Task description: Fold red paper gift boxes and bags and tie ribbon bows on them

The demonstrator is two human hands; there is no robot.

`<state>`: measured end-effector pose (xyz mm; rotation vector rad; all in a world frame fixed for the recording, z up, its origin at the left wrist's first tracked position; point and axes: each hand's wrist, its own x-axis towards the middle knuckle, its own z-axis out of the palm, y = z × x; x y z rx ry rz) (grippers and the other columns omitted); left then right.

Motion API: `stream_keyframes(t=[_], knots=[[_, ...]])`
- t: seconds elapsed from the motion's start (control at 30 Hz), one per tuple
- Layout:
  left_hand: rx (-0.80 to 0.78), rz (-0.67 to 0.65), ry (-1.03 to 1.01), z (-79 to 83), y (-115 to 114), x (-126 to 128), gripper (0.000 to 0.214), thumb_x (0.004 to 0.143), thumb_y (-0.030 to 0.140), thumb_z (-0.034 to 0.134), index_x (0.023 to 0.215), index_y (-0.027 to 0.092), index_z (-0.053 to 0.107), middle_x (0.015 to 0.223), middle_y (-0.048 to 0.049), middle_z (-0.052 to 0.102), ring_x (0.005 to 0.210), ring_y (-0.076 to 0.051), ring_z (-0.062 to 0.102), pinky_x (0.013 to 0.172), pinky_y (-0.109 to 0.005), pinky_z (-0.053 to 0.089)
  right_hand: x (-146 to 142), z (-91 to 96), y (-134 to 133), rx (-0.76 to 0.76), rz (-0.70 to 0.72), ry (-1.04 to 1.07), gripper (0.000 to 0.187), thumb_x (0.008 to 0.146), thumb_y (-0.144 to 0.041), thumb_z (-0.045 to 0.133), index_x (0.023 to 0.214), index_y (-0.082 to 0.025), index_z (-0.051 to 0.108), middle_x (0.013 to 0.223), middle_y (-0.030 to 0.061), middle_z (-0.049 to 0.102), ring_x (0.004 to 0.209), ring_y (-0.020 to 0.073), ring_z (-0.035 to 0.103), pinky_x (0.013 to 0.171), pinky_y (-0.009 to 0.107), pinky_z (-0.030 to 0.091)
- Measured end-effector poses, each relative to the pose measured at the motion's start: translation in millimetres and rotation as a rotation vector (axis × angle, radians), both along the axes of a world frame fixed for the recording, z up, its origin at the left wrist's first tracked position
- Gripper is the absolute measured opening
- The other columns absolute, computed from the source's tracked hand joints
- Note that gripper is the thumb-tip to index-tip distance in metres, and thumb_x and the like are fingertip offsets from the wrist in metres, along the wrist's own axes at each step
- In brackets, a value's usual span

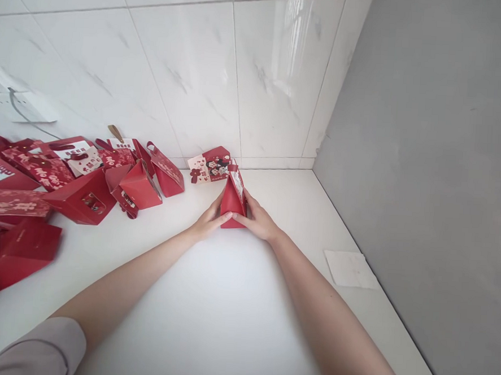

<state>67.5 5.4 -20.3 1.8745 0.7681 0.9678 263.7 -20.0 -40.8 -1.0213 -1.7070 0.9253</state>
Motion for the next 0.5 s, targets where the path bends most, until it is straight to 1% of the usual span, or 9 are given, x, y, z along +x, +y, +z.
stream_keyframes(t=[0.07, 0.13, 0.23, 0.3, 0.33, 0.4, 0.5], knots=[[-0.026, 0.015, -0.009, -0.2, 1, -2, 0.082, 0.078, 0.049, 0.068, 0.148, 0.024, 0.033, 0.152, -0.0072, 0.037, 0.142, -0.033, 0.029, 0.118, -0.045, 0.025, 2, 4.3, -1, -0.038, 0.053, 0.053, 0.083, 0.084, -0.060, 0.057, 0.152, -0.035, 0.016, 0.157, -0.0010, 0.027, 0.144, 0.0269, 0.027, 0.118, 0.048, 0.024], [-0.052, 0.009, -0.032, -1.8, 2, -4, 0.078, 0.079, 0.050, 0.066, 0.146, 0.024, 0.037, 0.148, -0.0082, 0.043, 0.139, -0.034, 0.034, 0.116, -0.047, 0.029, 4, 7.2, -2, -0.064, 0.114, 0.091, 0.080, 0.087, -0.060, 0.054, 0.152, -0.036, 0.015, 0.158, -0.0019, 0.025, 0.144, 0.0262, 0.026, 0.118, 0.048, 0.025], [-0.098, -0.008, -0.085, -4.5, 6, -6, 0.066, 0.087, 0.057, 0.051, 0.143, 0.024, 0.043, 0.143, -0.0081, 0.050, 0.135, -0.033, 0.041, 0.113, -0.049, 0.035, 4, 7.9, -2, -0.095, 0.181, 0.103, 0.084, 0.086, -0.058, 0.057, 0.153, -0.036, 0.011, 0.159, -0.0005, 0.022, 0.144, 0.0258, 0.027, 0.117, 0.049, 0.027], [-0.097, -0.010, -0.117, -4.8, 9, -8, 0.063, 0.091, 0.060, 0.041, 0.143, 0.025, 0.042, 0.143, -0.0070, 0.050, 0.136, -0.030, 0.041, 0.114, -0.048, 0.034, 3, 6.7, -1, -0.117, 0.197, 0.113, 0.086, 0.086, -0.056, 0.059, 0.153, -0.036, 0.009, 0.158, 0.0013, 0.024, 0.143, 0.0254, 0.029, 0.116, 0.048, 0.028], [-0.088, -0.021, -0.125, -4.2, 10, -8, 0.063, 0.091, 0.060, 0.039, 0.144, 0.026, 0.042, 0.144, -0.0066, 0.049, 0.136, -0.029, 0.041, 0.115, -0.048, 0.033, 3, 6.0, -1, -0.127, 0.197, 0.120, 0.087, 0.085, -0.056, 0.060, 0.153, -0.036, 0.009, 0.157, 0.0021, 0.026, 0.142, 0.0252, 0.030, 0.116, 0.048, 0.029], [-0.075, -0.075, -0.132, -1.3, 12, -10, 0.064, 0.090, 0.061, 0.041, 0.145, 0.026, 0.040, 0.144, -0.0069, 0.049, 0.135, -0.029, 0.043, 0.115, -0.049, 0.032, 2, 4.8, 0, -0.145, 0.184, 0.131, 0.087, 0.085, -0.056, 0.061, 0.153, -0.036, 0.010, 0.156, 0.0035, 0.030, 0.141, 0.0253, 0.031, 0.115, 0.048, 0.031], [-0.097, -0.187, -0.104, 4.5, 14, -12, 0.066, 0.089, 0.061, 0.044, 0.144, 0.025, 0.041, 0.143, -0.0083, 0.049, 0.132, -0.031, 0.047, 0.112, -0.049, 0.037, 2, 4.5, 0, -0.159, 0.169, 0.137, 0.089, 0.083, -0.055, 0.063, 0.153, -0.035, 0.011, 0.153, 0.0058, 0.033, 0.140, 0.0253, 0.034, 0.114, 0.047, 0.033]])
